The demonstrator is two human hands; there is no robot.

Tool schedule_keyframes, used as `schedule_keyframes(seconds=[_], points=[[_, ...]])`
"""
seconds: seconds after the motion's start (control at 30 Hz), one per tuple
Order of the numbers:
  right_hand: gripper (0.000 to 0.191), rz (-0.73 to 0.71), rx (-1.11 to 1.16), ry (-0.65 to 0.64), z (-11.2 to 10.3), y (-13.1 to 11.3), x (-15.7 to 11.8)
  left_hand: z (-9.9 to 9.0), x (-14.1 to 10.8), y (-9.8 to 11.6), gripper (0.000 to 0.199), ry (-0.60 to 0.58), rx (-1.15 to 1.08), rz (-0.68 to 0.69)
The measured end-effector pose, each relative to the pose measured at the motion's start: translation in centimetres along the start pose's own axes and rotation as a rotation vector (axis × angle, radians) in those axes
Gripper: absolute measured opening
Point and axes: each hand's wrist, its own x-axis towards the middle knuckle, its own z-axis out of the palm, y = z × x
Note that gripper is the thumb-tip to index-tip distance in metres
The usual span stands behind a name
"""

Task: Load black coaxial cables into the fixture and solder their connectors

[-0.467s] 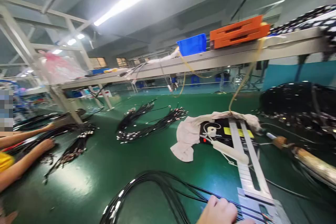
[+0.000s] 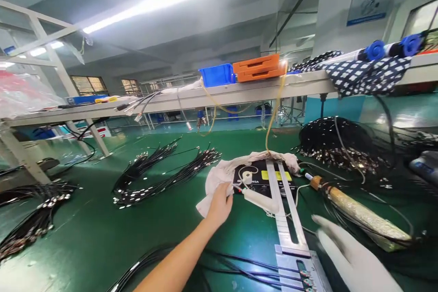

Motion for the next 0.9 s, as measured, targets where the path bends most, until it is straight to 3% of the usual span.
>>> schedule_keyframes(seconds=[0.03, 0.13, 0.23, 0.4, 0.9], points=[[0.055, 0.020, 0.141, -0.039, 0.7, -0.1, 2.2, 0.6, 0.7, -0.6, 0.032, 0.013, -0.014, -0.027], [0.064, 0.054, 0.216, -0.020, 3.0, -0.5, 7.6, 2.3, 1.4, -1.4, 0.028, 0.034, -0.046, -0.065], [0.069, 0.163, 0.248, -0.001, 5.0, -0.6, 9.9, 3.1, 0.9, -1.7, 0.028, 0.057, -0.062, -0.059], [0.068, 0.245, 0.299, 0.005, 6.4, -0.2, 9.8, 3.3, 0.7, -2.1, 0.033, 0.068, -0.071, -0.051], [0.065, 0.194, 0.371, -0.061, 6.5, -1.2, 10.2, 3.4, 1.8, -2.5, 0.028, 0.079, -0.066, -0.052]])
